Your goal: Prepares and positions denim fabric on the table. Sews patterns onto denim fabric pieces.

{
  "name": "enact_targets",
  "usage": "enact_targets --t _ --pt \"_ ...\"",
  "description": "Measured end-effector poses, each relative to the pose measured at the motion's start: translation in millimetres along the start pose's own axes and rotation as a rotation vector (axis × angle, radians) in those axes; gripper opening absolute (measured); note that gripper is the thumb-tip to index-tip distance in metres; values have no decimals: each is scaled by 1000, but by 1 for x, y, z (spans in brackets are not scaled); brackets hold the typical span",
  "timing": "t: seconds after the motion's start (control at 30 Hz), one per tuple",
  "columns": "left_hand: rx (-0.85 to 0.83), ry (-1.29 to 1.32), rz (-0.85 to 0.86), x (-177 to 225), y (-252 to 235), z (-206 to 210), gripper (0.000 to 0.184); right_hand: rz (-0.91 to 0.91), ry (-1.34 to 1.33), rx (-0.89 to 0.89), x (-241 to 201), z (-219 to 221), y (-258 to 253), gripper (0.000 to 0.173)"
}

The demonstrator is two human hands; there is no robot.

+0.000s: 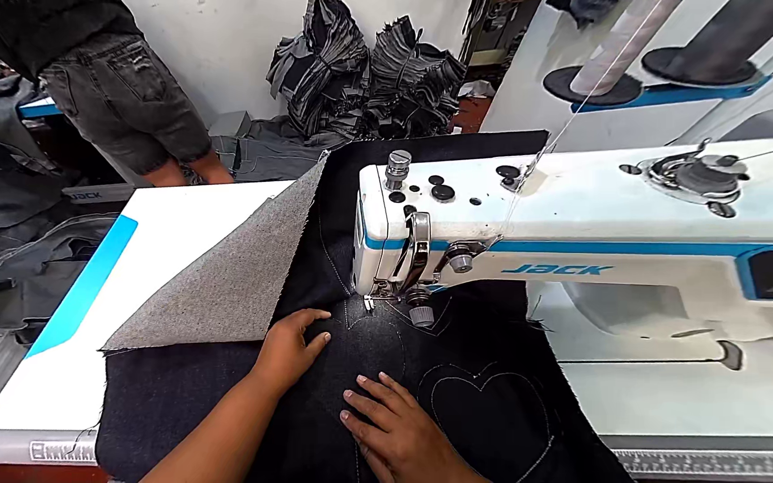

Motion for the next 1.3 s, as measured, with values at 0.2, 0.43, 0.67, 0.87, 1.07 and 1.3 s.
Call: enact_targets --t 0.2,0.43,0.67,0.87,1.07,1.3 --pt "45 -27 55 2 2 -1 30 7 -25 -6 0 0 -2 29" --pt "-449 -471 710 20 27 23 56 266 -58 -233 -14 -16 14 48" --pt "-328 -420 565 15 9 19 59 334 -56 -373 34 -29 21 65" --pt "-299 -486 185 25 3 20 65 111 -176 -501 106 -29 7 61" --pt "-176 -360 79 17 6 18 65 232 -230 -378 48 -22 -8 52" --pt "18 -346 143 14 10 18 57 160 -127 -306 38 -17 0 51"
Point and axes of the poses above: each hand's wrist, its own y-axis away from the middle knuckle, its own z-axis out of the palm, x = y × z, the point moved 4 cm from there along -y, towards the middle knuckle, and after that the axes turned 13 degrees about -z, right-handed, at the moved point
